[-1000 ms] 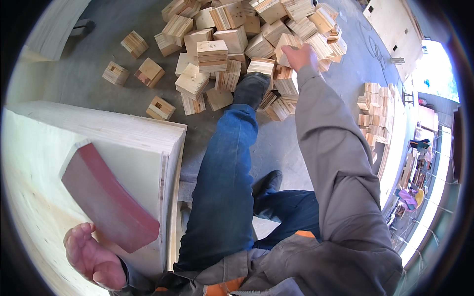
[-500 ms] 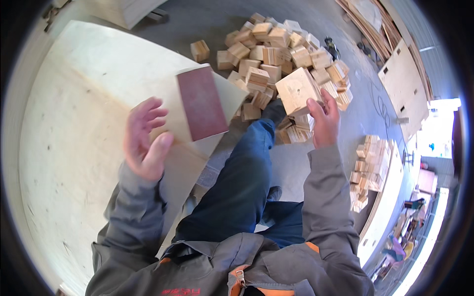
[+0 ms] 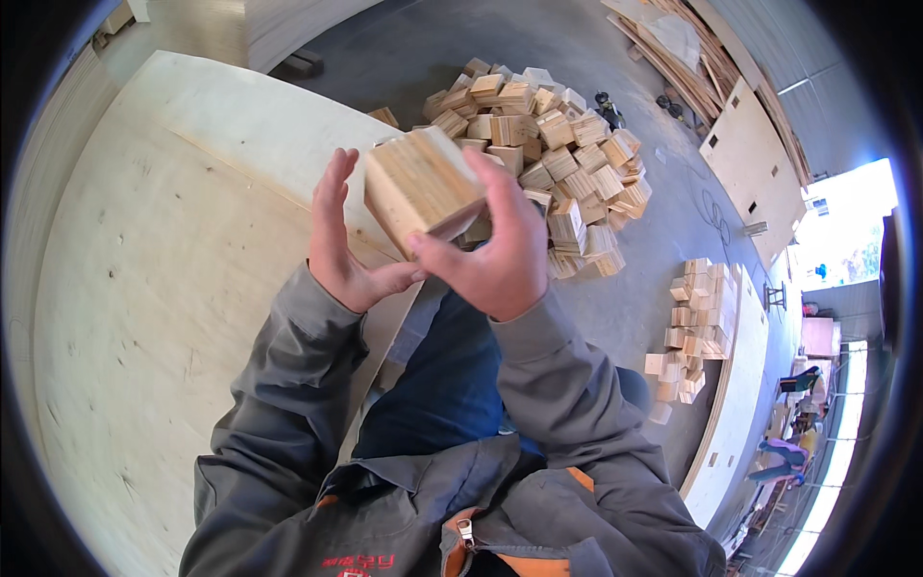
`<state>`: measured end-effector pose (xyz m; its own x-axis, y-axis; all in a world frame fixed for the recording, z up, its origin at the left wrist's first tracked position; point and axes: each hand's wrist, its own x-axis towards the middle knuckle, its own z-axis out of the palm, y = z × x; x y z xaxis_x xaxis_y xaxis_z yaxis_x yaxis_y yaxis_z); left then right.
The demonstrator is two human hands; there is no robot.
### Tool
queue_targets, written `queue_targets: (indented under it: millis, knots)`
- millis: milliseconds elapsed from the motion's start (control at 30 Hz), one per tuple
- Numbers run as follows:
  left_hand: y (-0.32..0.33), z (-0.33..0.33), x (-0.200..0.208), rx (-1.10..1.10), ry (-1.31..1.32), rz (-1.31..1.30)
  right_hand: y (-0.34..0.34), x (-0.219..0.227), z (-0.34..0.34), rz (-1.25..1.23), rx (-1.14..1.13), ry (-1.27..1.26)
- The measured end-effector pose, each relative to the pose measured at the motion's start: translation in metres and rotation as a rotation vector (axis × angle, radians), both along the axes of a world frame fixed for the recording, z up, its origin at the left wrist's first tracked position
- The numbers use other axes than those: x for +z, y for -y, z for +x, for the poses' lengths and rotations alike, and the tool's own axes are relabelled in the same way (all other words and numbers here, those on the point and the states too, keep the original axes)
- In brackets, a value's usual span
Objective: The person sits on the floor and sands small wooden blocks one by one using a sanding block. They pick up a block, sand its surfaces, and place it into a separate pile, repeating this process throughout the clip.
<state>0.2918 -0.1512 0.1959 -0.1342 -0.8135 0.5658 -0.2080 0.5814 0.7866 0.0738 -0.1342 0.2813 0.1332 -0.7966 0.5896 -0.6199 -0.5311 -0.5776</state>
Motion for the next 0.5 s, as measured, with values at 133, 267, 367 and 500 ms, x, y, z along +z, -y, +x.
queue_targets:
  millis: [133,267,367,500]
  knots:
    - [0.007,-0.01,-0.011,-0.029,-0.153,-0.004,0.002,-0.001,0.025,-0.027,0.009,-0.111]
    - [0.008,-0.001,-0.005,0.01,-0.293,0.072,0.005,-0.003,0.017,0.142,0.097,0.09]
    - [0.016,0.002,-0.005,0.026,-0.468,0.185,0.005,-0.013,0.004,0.307,0.022,0.206]
    - [0.022,0.005,-0.002,0.022,-0.656,0.287,0.014,-0.042,-0.002,0.309,-0.038,-0.034]
